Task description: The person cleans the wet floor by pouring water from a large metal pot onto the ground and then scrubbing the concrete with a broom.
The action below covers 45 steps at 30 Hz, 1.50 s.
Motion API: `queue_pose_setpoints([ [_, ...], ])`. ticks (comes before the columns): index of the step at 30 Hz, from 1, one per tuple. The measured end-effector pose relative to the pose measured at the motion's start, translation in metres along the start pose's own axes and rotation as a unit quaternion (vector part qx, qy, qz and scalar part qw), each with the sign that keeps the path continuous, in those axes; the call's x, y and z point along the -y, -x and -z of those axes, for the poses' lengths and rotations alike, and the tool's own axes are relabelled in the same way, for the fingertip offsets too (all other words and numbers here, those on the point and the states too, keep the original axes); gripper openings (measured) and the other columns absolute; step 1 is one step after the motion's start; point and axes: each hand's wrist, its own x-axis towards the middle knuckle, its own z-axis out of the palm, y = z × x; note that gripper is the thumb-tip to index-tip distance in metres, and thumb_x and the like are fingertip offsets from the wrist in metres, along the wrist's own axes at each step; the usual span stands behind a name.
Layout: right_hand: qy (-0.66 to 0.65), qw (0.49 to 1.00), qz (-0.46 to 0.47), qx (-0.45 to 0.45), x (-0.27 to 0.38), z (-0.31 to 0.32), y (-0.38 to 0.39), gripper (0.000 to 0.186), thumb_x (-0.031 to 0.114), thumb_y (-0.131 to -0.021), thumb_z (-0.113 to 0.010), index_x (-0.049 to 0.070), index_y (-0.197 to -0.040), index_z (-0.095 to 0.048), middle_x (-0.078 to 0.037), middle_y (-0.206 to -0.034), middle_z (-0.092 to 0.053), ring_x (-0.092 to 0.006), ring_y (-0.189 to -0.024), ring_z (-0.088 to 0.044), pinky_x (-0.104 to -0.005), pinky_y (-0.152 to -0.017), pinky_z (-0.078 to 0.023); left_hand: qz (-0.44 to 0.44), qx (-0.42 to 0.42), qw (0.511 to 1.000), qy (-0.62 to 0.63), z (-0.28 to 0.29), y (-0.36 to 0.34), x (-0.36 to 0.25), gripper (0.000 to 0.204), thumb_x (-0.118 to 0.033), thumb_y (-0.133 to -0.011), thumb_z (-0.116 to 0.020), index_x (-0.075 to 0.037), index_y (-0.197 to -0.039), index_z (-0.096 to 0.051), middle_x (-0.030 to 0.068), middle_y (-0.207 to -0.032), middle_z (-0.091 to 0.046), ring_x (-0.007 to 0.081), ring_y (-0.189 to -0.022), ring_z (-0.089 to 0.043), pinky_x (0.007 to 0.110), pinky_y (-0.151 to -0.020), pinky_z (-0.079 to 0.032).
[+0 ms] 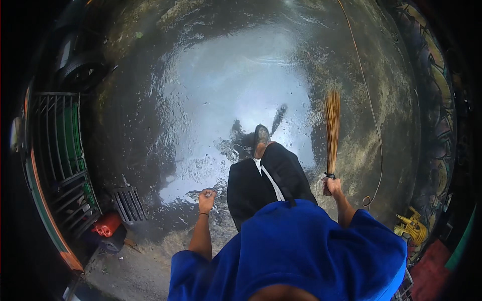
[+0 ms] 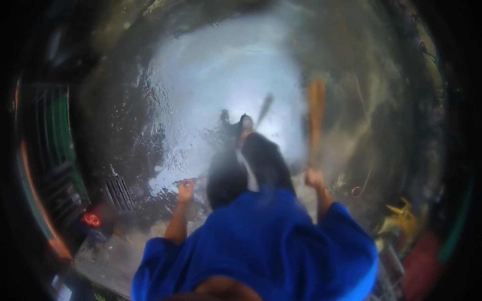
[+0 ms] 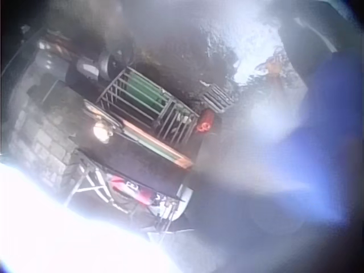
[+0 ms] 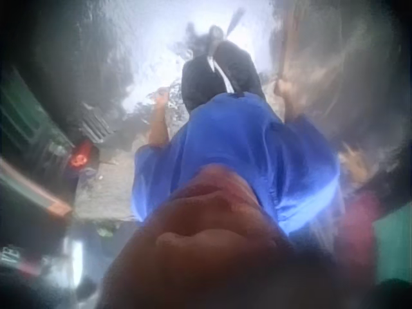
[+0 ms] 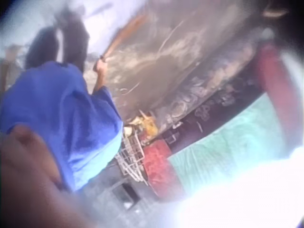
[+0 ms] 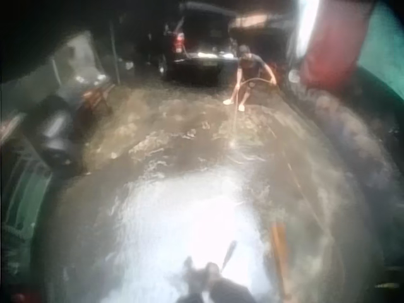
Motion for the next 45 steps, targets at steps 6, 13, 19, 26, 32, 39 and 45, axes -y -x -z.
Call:
queue_pose_setpoints([
  [6,-0.118,0.972,-0.193,0.063,0.018,0.117,-0.097,0.013,0.007,-0.091,-0.072,-0.003,-0.093,-0.064,-0.01,-0.072,-0.064,-0.0214,-0.056,-0.064,-0.0371,-0.052,-0.055,0.126,0.058,0.99,-0.004,-0.121,0.05,-0.091,0.035,-0.033,-0.083,-0.087,-0.003,-0.094,-0.075,0.0152,-0.103,-0.075,0.0256,-0.102,-0.069,0.04,-0.091,-0.054],
  [13,-0.08,0.984,-0.087,0.134,0.039,0.194,-0.388,0.01,0.004,-0.09,-0.069,-0.005,-0.087,-0.066,-0.011,-0.072,-0.065,-0.0221,-0.058,-0.066,-0.0385,-0.053,-0.055,0.171,-0.008,0.983,-0.069,-0.272,0.026,-0.189,0.032,-0.032,-0.082,-0.088,-0.005,-0.095,-0.076,0.0186,-0.107,-0.069,0.0366,-0.103,-0.067,0.046,-0.094,-0.053],
  [19,0.092,0.983,0.14,-0.078,0.023,0.409,-0.844,0.013,0.007,-0.09,-0.067,0.002,-0.093,-0.055,-0.009,-0.068,-0.061,-0.0201,-0.052,-0.062,-0.0366,-0.047,-0.053,-0.006,0.073,0.981,-0.178,-0.503,-0.046,-0.285,0.044,-0.038,-0.081,-0.088,-0.011,-0.11,-0.07,0.0167,-0.118,-0.063,0.0401,-0.114,-0.061,0.051,-0.097,-0.05],
  [26,0.258,0.904,0.341,0.021,0.144,0.281,-1.11,0.019,0.01,-0.088,-0.063,0.001,-0.072,-0.068,-0.009,-0.067,-0.066,-0.0195,-0.057,-0.064,-0.036,-0.053,-0.051,0.064,0.022,0.987,-0.145,-0.587,-0.076,-0.307,0.055,-0.031,-0.076,-0.091,-0.011,-0.119,-0.064,0.0169,-0.128,-0.056,0.0402,-0.125,-0.053,0.052,-0.106,-0.045],
  [32,0.186,0.954,0.112,0.207,0.1,-0.122,-0.799,0.061,0.012,-0.08,-0.077,-0.013,-0.124,-0.043,-0.018,-0.077,-0.07,-0.0292,-0.061,-0.072,-0.0426,-0.058,-0.057,0.091,-0.06,0.97,-0.216,-0.583,-0.024,-0.316,0.059,-0.031,-0.072,-0.093,-0.011,-0.12,-0.064,0.0171,-0.13,-0.056,0.0413,-0.127,-0.053,0.053,-0.106,-0.045],
  [39,0.379,0.795,0.184,0.436,0.135,-0.265,-0.59,0.085,0.013,-0.081,-0.076,-0.013,-0.15,-0.033,-0.038,-0.131,-0.064,-0.0468,-0.126,-0.065,-0.0461,-0.106,-0.055,0.173,-0.054,0.972,-0.152,-0.619,-0.021,-0.312,0.056,-0.043,-0.075,-0.09,-0.014,-0.118,-0.07,0.013,-0.141,-0.052,0.0363,-0.136,-0.049,0.054,-0.112,-0.04],
  [45,0.286,0.759,0.092,0.577,0.183,-0.209,-0.521,0.054,0.005,-0.082,-0.073,-0.003,-0.129,-0.049,-0.012,-0.083,-0.067,-0.0207,-0.061,-0.069,-0.0372,-0.054,-0.056,0.201,-0.117,0.962,-0.14,-0.551,0.011,-0.32,0.057,-0.044,-0.076,-0.089,-0.013,-0.12,-0.07,0.0138,-0.142,-0.053,0.0371,-0.137,-0.048,0.056,-0.113,-0.039],
])
